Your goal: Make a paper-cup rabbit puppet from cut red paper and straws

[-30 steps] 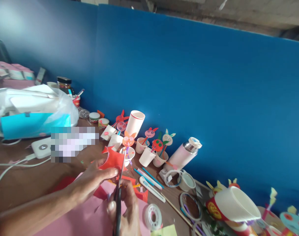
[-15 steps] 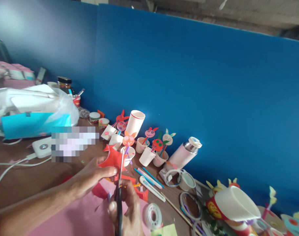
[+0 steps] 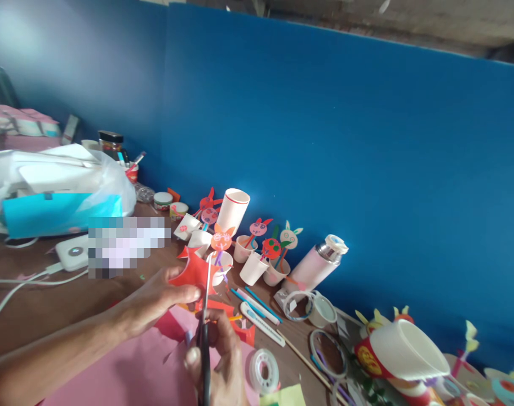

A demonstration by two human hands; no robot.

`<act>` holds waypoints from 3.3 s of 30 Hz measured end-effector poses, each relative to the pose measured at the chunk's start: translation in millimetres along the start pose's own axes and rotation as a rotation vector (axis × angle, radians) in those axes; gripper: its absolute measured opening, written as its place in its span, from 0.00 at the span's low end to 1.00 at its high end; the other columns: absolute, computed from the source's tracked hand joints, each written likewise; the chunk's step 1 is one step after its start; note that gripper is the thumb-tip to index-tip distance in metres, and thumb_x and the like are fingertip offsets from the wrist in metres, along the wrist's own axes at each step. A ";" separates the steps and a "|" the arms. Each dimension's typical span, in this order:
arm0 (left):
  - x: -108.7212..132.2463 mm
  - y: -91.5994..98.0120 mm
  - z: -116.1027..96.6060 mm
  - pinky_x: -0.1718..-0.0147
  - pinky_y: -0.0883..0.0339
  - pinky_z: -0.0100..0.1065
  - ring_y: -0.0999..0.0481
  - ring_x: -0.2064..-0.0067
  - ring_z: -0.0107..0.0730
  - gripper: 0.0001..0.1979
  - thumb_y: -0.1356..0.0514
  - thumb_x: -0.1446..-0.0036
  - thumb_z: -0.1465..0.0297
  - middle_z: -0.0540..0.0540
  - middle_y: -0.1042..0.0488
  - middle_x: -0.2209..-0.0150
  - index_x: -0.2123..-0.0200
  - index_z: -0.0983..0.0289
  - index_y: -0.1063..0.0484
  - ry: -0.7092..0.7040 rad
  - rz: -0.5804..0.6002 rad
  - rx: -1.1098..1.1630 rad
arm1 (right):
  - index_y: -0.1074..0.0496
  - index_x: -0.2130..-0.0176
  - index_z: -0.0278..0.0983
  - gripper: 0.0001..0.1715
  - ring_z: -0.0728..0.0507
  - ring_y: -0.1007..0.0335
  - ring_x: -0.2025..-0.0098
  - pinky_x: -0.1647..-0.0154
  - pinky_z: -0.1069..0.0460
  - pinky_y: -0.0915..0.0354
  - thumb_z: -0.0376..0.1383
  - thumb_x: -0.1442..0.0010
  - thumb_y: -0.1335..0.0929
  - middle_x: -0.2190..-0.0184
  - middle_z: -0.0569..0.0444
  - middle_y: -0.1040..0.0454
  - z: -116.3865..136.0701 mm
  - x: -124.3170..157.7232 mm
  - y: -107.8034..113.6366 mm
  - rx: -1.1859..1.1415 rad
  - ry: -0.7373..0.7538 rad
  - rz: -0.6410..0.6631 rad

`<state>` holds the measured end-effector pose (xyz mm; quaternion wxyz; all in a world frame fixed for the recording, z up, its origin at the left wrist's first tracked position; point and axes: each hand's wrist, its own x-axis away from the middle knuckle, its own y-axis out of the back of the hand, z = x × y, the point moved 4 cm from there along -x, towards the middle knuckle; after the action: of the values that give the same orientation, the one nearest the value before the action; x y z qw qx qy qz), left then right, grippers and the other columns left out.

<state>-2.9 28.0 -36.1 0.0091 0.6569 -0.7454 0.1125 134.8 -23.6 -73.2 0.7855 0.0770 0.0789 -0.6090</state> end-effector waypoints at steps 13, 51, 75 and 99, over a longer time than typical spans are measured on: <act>-8.0 2.0 2.8 0.73 0.37 0.34 0.30 0.76 0.32 0.10 0.38 0.62 0.68 0.52 0.27 0.81 0.73 0.67 0.25 -0.007 0.109 -0.082 | 0.35 0.54 0.37 0.32 0.42 0.32 0.66 0.73 0.52 0.35 0.56 0.50 0.35 0.68 0.49 0.29 -6.4 -1.4 4.1 0.088 0.023 0.003; -7.3 -7.0 3.0 0.77 0.34 0.31 0.28 0.75 0.32 0.15 0.36 0.60 0.65 0.55 0.26 0.77 0.71 0.70 0.26 -0.053 0.253 0.074 | 0.37 0.54 0.37 0.34 0.46 0.35 0.73 0.73 0.53 0.39 0.54 0.53 0.31 0.74 0.54 0.31 -2.6 -1.2 1.6 -0.068 -0.020 0.014; -7.3 -2.4 -10.1 0.79 0.36 0.31 0.31 0.78 0.31 0.08 0.41 0.64 0.70 0.53 0.29 0.81 0.77 0.68 0.27 -0.071 0.261 -0.147 | 0.36 0.59 0.39 0.31 0.44 0.34 0.74 0.71 0.51 0.35 0.56 0.55 0.31 0.76 0.55 0.32 2.4 -2.3 -7.3 -0.091 -0.015 0.080; 6.3 -3.2 -27.5 0.77 0.37 0.29 0.33 0.78 0.27 0.03 0.39 0.58 0.76 0.48 0.32 0.83 0.81 0.67 0.29 0.022 0.305 -0.105 | 0.35 0.54 0.37 0.33 0.47 0.40 0.75 0.75 0.54 0.40 0.55 0.52 0.32 0.76 0.56 0.35 -6.7 0.3 2.4 0.031 -0.045 0.067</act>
<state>-4.3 26.3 -7.8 0.0342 0.5335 -0.8413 0.0805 137.0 -21.9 -79.8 0.8057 0.0783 0.0492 -0.5850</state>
